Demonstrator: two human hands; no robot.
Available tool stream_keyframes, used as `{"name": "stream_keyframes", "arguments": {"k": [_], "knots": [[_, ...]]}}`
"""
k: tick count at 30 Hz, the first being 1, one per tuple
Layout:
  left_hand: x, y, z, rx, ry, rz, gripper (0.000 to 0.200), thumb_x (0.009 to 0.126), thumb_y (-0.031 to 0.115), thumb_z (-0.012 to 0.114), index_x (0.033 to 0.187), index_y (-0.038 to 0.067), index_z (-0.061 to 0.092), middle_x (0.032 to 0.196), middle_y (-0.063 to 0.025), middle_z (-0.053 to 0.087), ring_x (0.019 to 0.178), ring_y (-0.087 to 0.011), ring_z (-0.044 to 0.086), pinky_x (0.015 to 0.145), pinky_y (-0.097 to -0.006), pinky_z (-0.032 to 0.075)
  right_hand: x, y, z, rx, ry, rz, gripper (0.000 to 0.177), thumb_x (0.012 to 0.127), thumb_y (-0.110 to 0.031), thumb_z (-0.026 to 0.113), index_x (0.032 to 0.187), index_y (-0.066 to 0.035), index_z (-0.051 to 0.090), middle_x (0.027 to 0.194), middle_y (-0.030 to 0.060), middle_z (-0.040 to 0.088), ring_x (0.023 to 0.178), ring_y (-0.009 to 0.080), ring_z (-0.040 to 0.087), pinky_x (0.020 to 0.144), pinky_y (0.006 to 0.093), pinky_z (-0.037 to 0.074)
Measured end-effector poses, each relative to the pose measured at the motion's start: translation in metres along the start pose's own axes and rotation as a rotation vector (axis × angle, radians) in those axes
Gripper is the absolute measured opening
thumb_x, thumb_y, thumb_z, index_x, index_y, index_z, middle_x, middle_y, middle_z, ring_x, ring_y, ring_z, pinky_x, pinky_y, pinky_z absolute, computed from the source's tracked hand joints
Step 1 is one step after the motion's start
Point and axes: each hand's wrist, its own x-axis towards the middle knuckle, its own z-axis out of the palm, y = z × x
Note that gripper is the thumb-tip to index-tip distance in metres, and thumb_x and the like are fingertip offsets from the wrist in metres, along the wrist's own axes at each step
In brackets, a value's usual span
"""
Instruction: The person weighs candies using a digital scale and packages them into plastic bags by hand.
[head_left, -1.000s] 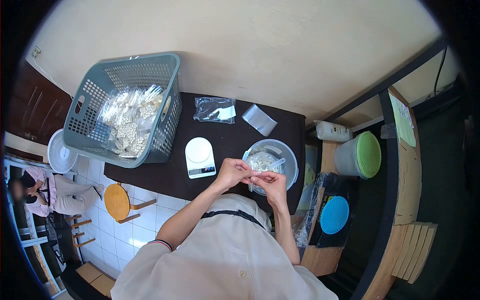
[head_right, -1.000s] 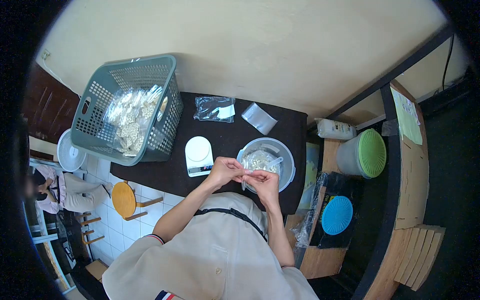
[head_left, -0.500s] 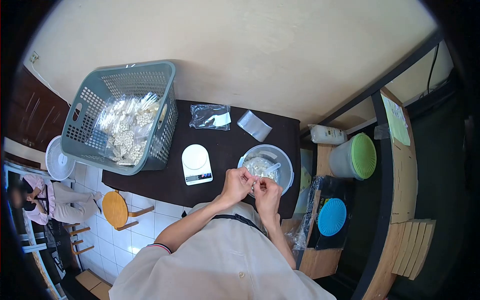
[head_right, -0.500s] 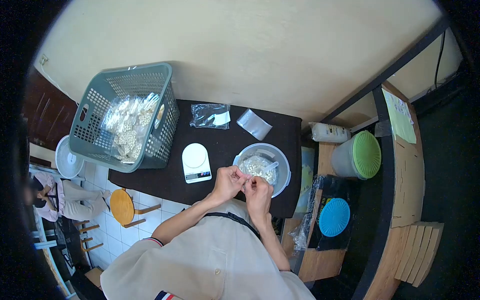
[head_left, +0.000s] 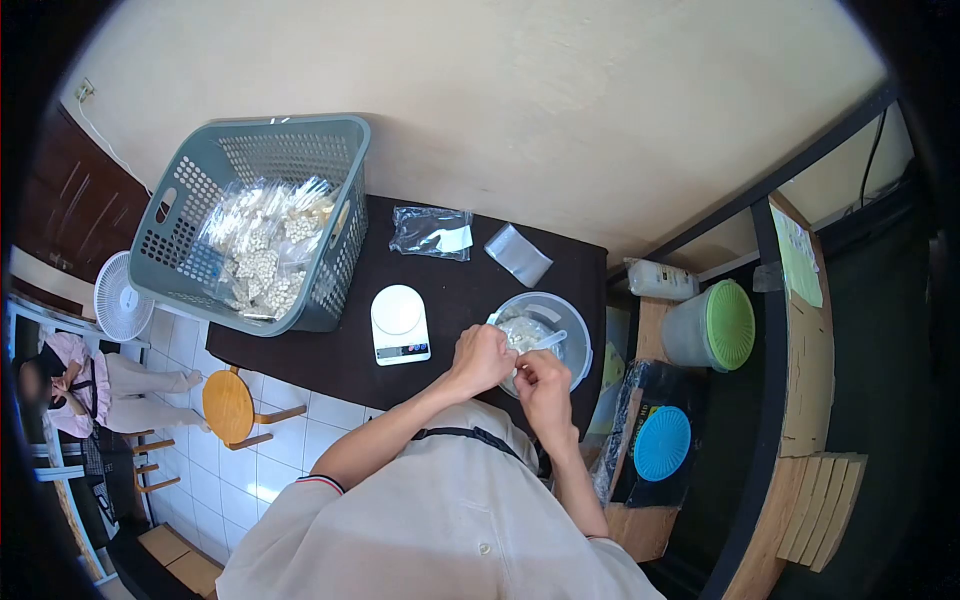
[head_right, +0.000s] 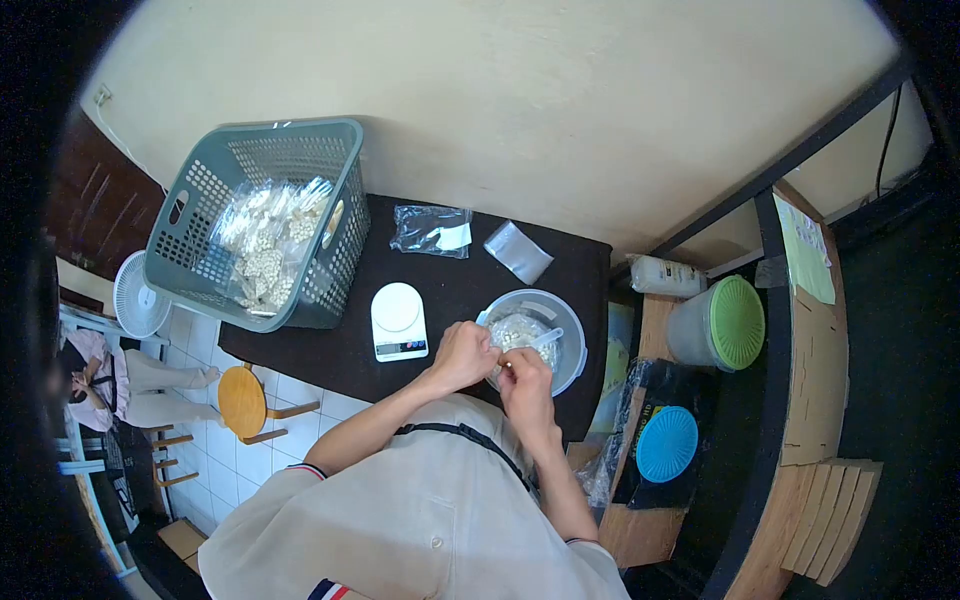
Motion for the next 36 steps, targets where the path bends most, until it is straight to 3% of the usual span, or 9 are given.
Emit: {"name": "stream_keyframes", "arguments": {"k": [5,9,13,18,20,23,25,31,36], "knots": [[0.011,0.018,-0.009,-0.146,-0.187,-0.141,0.03,0.073,0.016,0.074,0.055,0.0,0.056,0.059,-0.0248,0.061,0.065,-0.0446,0.067,0.063,-0.0516,0.054,0.012,0.013,-0.016,-0.092,-0.15,-0.053,0.023,0.075,0.008,0.068,0.096,0.004,0.077,0.092,0.0262,0.071,0.085,0.0401,0.071,0.073,0.0442,0.055],[0.019,0.032,-0.035,-0.18,-0.507,-0.258,0.03,0.081,0.015,0.072,0.059,0.002,0.057,0.059,-0.015,0.067,0.055,-0.027,0.071,0.055,-0.0393,0.057,0.015,0.004,-0.019,0.002,-0.188,0.2,0.019,0.077,0.002,0.069,0.095,0.003,0.076,0.082,0.0249,0.069,0.078,0.0388,0.07,0.069,0.0432,0.054],[0.017,0.04,-0.039,-0.167,-0.628,-0.251,0.037,0.085,0.012,0.071,0.057,0.005,0.049,0.055,-0.0094,0.065,0.051,-0.0175,0.068,0.045,-0.0333,0.049,0.02,0.017,-0.027,-0.228,-0.198,0.002,0.02,0.077,-0.002,0.072,0.097,-0.001,0.078,0.091,0.0256,0.07,0.085,0.0422,0.07,0.076,0.0465,0.055],[0.017,0.039,-0.043,-0.215,-0.486,0.126,0.036,0.074,0.025,0.087,0.083,0.004,0.059,0.086,-0.0127,0.07,0.087,-0.0268,0.071,0.076,-0.0408,0.055,0.03,0.038,-0.039,-0.145,-0.393,-0.226,0.058,0.071,-0.005,0.082,0.127,-0.004,0.07,0.11,0.0232,0.069,0.095,0.0356,0.07,0.076,0.0427,0.057],[0.019,0.046,-0.052,-0.426,-0.427,0.256,0.048,0.07,0.031,0.092,0.098,0.004,0.064,0.102,-0.0153,0.071,0.101,-0.0299,0.07,0.086,-0.0419,0.054,0.036,0.04,-0.056,-0.043,-0.425,-0.205,0.065,0.069,-0.008,0.086,0.131,-0.004,0.068,0.108,0.0204,0.07,0.093,0.0305,0.07,0.074,0.0399,0.057],[0.011,0.05,-0.046,-0.056,-0.108,0.773,0.096,0.061,0.046,0.097,0.135,0.003,0.053,0.126,-0.0223,0.062,0.114,-0.0405,0.062,0.099,-0.0486,0.048,0.043,0.031,-0.08,0.074,-0.523,-0.028,0.068,0.073,-0.019,0.092,0.134,-0.004,0.067,0.095,0.0095,0.072,0.079,0.015,0.063,0.071,0.0311,0.054],[0.003,0.038,-0.02,-0.215,-0.305,0.601,0.11,0.057,0.052,0.098,0.143,0.003,0.049,0.13,-0.025,0.058,0.123,-0.043,0.057,0.107,-0.0505,0.043,0.045,0.03,-0.089,0.151,-0.638,-0.024,0.052,0.086,-0.019,0.084,0.131,0.0,0.067,0.094,0.0085,0.072,0.077,0.0132,0.062,0.07,0.0307,0.053],[0.012,0.015,0.011,-0.634,-0.415,0.258,0.069,0.077,0.032,0.095,0.124,-0.001,0.057,0.113,-0.0076,0.066,0.103,-0.0174,0.068,0.086,-0.0352,0.057,0.044,0.037,-0.092,0.291,-0.645,-0.01,0.024,0.102,-0.02,0.065,0.103,0.003,0.071,0.08,0.0065,0.063,0.072,0.0128,0.054,0.068,0.0304,0.047],[0.011,-0.008,0.022,-1.303,-0.845,-0.159,0.055,0.094,0.04,0.077,0.13,0.003,0.057,0.117,-0.0109,0.065,0.108,-0.0208,0.067,0.092,-0.0398,0.057,0.043,0.035,-0.101,0.109,-0.556,-0.126,0.023,0.103,-0.024,0.066,0.099,-0.002,0.072,0.11,0.0081,0.056,0.111,0.0218,0.05,0.091,0.0351,0.045]]}}
